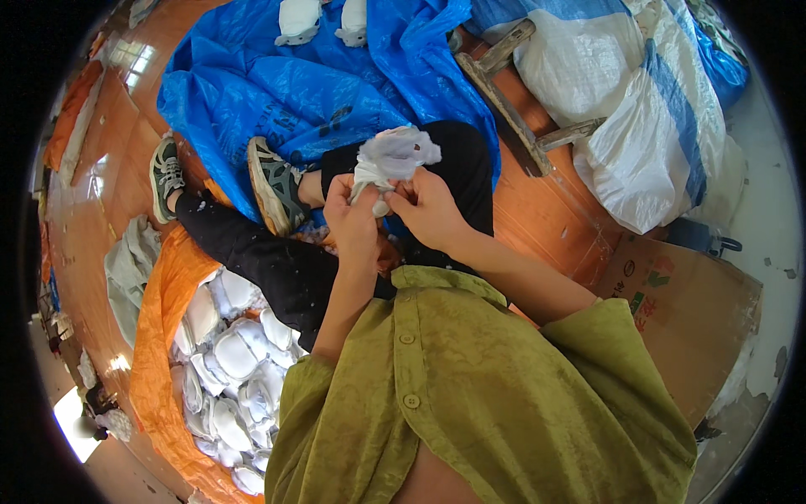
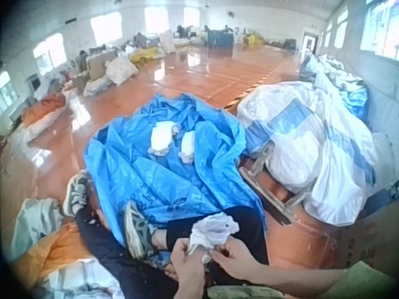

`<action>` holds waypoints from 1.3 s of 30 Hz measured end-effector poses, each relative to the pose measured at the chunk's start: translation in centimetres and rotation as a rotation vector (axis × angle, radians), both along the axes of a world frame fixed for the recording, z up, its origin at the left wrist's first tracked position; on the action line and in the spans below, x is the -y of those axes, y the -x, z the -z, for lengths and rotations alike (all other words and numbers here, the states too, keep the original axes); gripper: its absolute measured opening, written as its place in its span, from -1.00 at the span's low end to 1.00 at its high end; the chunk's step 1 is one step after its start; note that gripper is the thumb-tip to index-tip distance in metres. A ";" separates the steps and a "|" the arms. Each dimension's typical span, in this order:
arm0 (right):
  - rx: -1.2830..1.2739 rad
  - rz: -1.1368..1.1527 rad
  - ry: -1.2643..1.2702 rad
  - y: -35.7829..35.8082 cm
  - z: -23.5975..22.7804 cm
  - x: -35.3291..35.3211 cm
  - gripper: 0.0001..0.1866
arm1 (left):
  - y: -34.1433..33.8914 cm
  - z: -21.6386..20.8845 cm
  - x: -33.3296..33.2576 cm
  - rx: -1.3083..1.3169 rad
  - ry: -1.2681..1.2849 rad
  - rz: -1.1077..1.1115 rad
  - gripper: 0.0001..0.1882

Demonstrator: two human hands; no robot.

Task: The person sits on the floor and repeatedly picks up white items from a large orange sack. They unwrap each item by hand, remove the white material, and place the unwrapped items onto a blue tarp nearby.

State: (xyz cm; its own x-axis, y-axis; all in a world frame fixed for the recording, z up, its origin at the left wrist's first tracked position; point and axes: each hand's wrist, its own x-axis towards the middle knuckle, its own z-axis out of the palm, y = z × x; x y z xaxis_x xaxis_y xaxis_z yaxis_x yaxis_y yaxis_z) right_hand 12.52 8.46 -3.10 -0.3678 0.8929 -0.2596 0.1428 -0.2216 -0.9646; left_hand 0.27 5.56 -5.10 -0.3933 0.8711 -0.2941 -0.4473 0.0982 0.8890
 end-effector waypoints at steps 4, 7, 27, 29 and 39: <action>0.084 0.074 -0.006 0.2 0.3 0.5 -0.84 | -0.5 1.1 -0.1 0.095 0.057 -0.023 -0.88; 0.174 0.011 -0.238 -0.4 0.9 0.4 -0.80 | -0.1 1.2 0.1 0.189 0.071 0.089 -0.82; 0.225 0.133 -0.343 1.2 0.9 0.1 -0.73 | -0.6 -0.2 0.0 -0.574 0.134 0.023 -0.80; 0.228 0.157 -0.359 1.6 0.4 0.2 -0.71 | -0.5 0.3 0.0 -0.573 0.098 0.022 -0.82; 0.079 0.254 -0.070 -0.6 3.8 -1.5 -0.75 | 0.5 -0.8 1.2 -0.243 0.011 0.408 -0.73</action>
State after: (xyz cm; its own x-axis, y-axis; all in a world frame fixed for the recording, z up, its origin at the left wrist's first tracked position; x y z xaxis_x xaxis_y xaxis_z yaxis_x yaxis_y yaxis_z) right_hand 13.14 9.94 -6.93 -0.1103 0.9709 -0.2127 0.1670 -0.1929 -0.9669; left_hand -0.20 4.41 -4.34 -0.0786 0.9661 -0.2461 -0.1495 0.2327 0.9610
